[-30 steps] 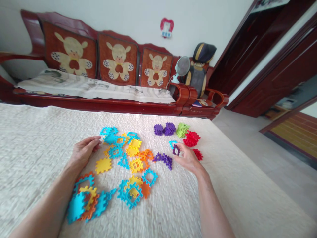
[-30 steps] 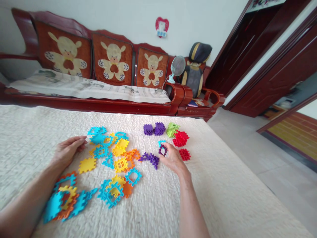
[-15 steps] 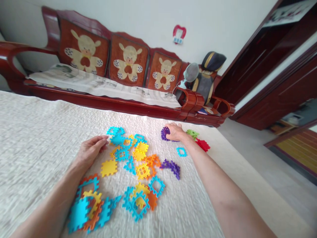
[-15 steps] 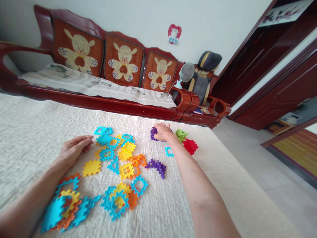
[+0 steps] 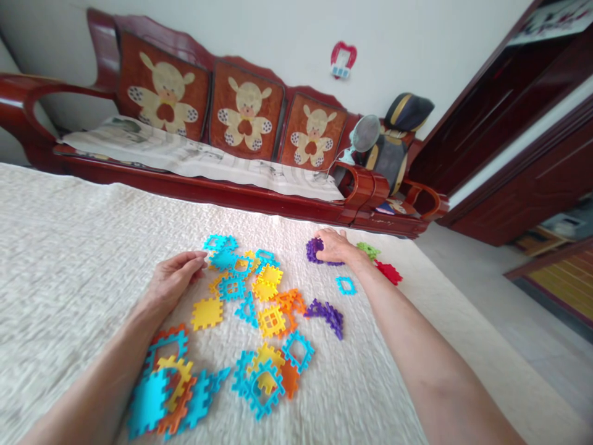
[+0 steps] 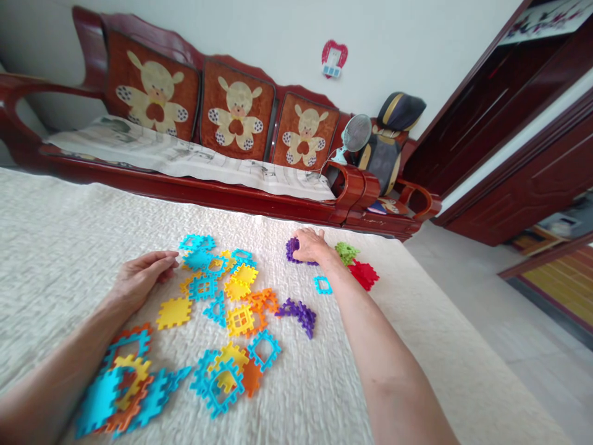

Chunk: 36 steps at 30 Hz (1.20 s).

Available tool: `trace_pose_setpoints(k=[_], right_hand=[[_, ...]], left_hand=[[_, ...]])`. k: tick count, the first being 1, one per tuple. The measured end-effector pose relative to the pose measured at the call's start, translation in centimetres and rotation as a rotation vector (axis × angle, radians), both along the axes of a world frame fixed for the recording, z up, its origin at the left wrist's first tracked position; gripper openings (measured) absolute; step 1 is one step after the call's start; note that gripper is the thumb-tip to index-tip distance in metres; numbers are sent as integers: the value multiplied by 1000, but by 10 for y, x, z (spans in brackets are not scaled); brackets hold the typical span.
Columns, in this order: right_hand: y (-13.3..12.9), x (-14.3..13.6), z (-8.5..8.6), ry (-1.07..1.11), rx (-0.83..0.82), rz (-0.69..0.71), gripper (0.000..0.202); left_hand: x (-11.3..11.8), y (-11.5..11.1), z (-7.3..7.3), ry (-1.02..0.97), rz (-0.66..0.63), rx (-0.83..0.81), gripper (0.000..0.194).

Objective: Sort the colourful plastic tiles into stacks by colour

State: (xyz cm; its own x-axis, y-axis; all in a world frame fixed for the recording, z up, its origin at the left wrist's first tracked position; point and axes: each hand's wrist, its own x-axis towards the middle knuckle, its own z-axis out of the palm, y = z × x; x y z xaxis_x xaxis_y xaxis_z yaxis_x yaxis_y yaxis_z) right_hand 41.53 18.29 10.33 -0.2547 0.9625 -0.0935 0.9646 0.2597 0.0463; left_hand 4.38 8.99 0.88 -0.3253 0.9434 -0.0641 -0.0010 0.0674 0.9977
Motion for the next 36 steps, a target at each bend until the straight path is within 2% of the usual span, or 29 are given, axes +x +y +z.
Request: trace_pose_setpoints(k=[4,8,13,18,22,24,26,29,32,36], right_hand=[[-8,-13,-1,80,89,134,44],[-17,-36,-11,60,58,271,39],[-17,-49,-24,-7,21,268,32],[-12,-48,-31,-6,27,252,31],[-18,-45,-29,78,107,252,52],[-33,-38,-26,185,202,240,58],[-59,-25,-24,309,247,210,52],[-108,0,-31,447,148,139,36],[-148,24,-48,499,16,10,38],[-168,36,-64,536,-54,-155,48]], left_hand=[[-1,0,-2,19,-3,-4,47],[1,0,1,7,6,-5,46],[3,-1,5,16,7,-11,45],[2,1,1,34,-2,7,44],[0,1,-1,44,-6,11,44],[0,0,0,42,-5,5,44],[1,0,1,35,-3,-1,44],[2,0,3,27,-4,2,44],[1,-1,2,34,-9,8,44],[0,-2,1,44,-14,-7,46]])
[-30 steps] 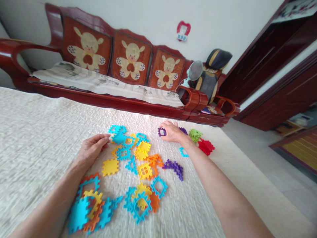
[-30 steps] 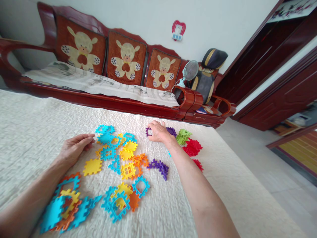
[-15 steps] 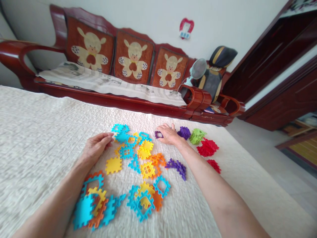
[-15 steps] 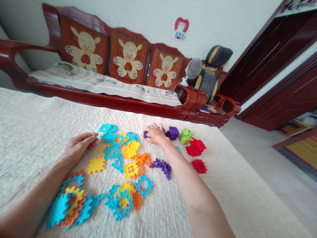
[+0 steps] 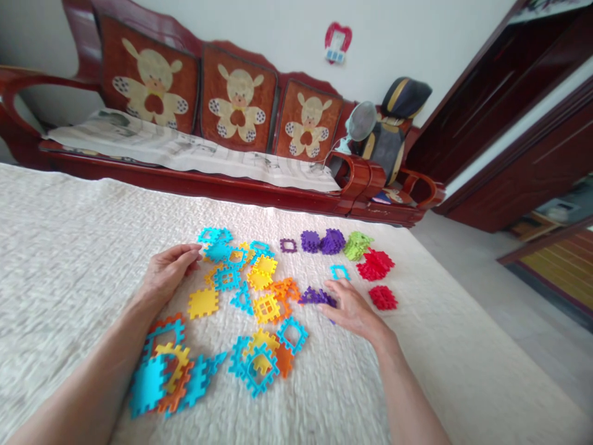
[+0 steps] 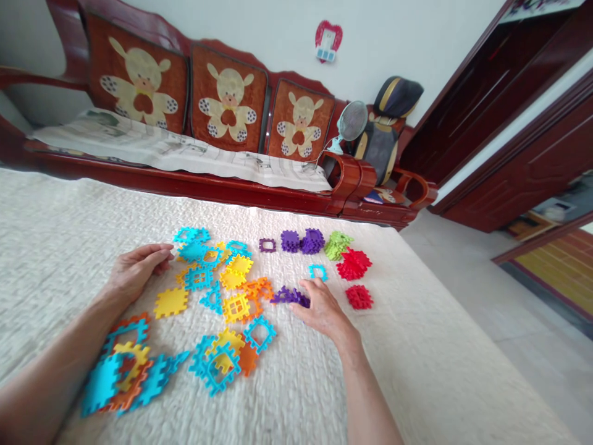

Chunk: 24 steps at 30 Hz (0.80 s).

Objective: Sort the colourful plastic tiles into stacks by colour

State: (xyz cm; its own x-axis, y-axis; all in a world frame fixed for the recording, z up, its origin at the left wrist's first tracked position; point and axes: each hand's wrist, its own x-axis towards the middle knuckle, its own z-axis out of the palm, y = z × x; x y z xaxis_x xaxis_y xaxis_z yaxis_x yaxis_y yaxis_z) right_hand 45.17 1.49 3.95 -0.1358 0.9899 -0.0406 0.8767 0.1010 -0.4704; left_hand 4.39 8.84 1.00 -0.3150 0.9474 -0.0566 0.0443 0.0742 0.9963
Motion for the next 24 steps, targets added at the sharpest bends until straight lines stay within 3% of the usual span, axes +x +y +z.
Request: trace_pose_setpoints(k=[3,8,13,18,24], right_hand=[[-1,-1,1,-61,-50,-36,52],[-1,-3,8,-78,-44,-10,34],[-1,-1,3,-129,25,5,21],[2,4,-3,-107,73,-28,24],[8,18,2,-26,67,-44,26]], left_hand=[[0,0,1,-11,1,-8,47],[1,-1,2,-5,6,-35,46],[1,-1,3,10,8,-39,48],[4,-2,6,14,21,-40,51],[2,-1,3,11,10,-31,48]])
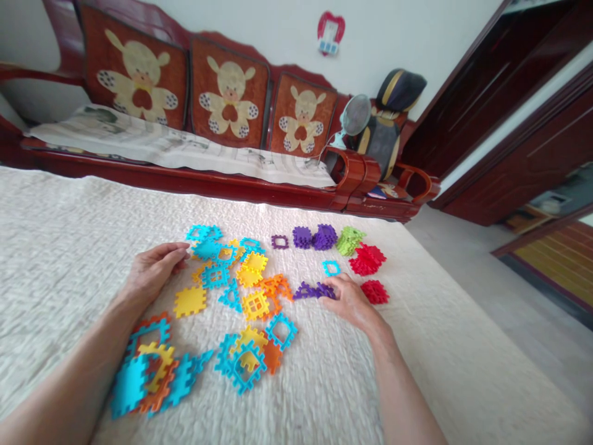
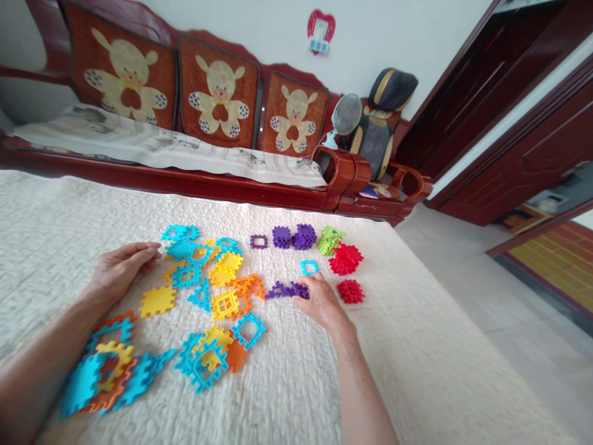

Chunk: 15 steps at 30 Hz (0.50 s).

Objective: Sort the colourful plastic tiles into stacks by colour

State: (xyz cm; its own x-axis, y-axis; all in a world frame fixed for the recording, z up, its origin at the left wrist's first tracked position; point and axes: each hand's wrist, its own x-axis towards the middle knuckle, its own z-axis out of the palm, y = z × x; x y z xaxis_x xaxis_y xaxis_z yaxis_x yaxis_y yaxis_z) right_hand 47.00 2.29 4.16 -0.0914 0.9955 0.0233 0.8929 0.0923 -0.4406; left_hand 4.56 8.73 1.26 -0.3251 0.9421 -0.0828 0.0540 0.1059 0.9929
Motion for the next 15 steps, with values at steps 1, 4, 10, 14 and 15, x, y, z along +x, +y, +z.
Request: trace_pose_setpoints(k=[1,4,10,14,15], right_hand=[[1,0,1,22,20,-17,27],[3,-8,-1,98,97,-55,29],[5,-46,-15,5,219,-119,20],[5,-45,-15,14,216,-169,27],[6,-41,-13,50,218,-171,27]], left_hand=[[0,0,-1,1,-4,2,48],[-1,0,-1,5,-6,4,48],[1,-2,2,20,-3,-4,47],[-1,-1,-1,35,-3,6,44],[-2,0,-2,38,-5,14,44]])
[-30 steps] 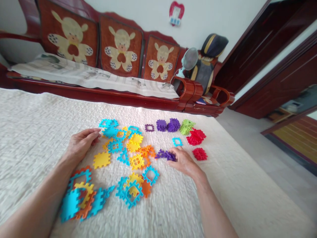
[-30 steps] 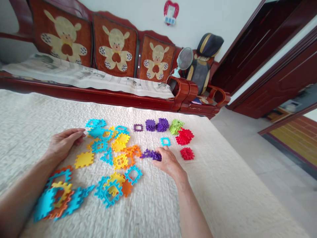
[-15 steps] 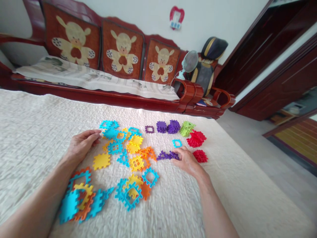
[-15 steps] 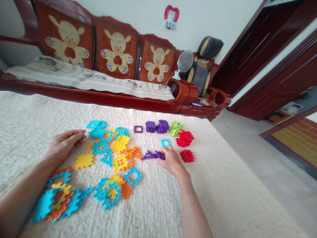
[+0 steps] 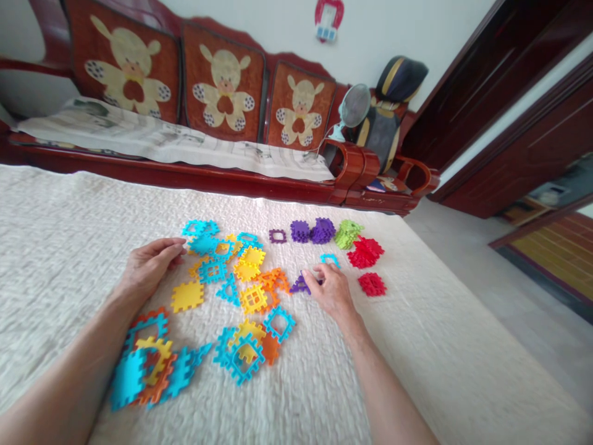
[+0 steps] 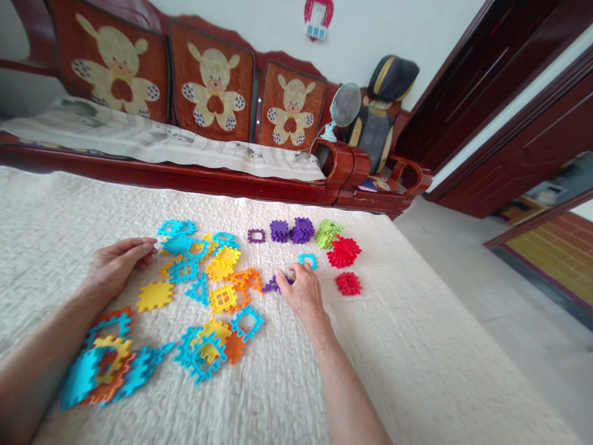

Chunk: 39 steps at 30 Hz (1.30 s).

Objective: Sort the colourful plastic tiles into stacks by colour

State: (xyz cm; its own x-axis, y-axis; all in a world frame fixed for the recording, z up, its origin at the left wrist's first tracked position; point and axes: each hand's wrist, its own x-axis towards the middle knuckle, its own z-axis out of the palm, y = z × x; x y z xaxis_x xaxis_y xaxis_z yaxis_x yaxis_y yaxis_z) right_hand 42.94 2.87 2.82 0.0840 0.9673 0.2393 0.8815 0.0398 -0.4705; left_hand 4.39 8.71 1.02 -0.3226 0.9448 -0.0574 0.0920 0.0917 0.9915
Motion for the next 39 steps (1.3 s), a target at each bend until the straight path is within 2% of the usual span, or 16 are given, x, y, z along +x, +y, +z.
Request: trace_pose_setpoints(k=[3,6,9,14,26,31,35,39], right_hand=[[1,16,8,115,-16,130,29],[0,26,12,152,-92,391,56],[-1,24,9,97,-122,507,66],[1,20,0,52,-99,473,54],[4,31,-4,135,-71,396,29],[4,32,1,182,-31,380,29],[2,21,6,160,36,424,27],[-1,7,4,128,96,481,32]], left_hand=[[-2,1,-3,4,-7,9,44],[-2,1,-2,3,-11,0,44],[1,0,2,-9,-7,-10,44],[4,-2,5,-34,9,-18,42],[2,0,2,-29,7,-6,47],[0,3,-3,-31,17,4,51],[1,3,-3,-34,20,4,52],[1,2,-2,-28,11,4,51]])
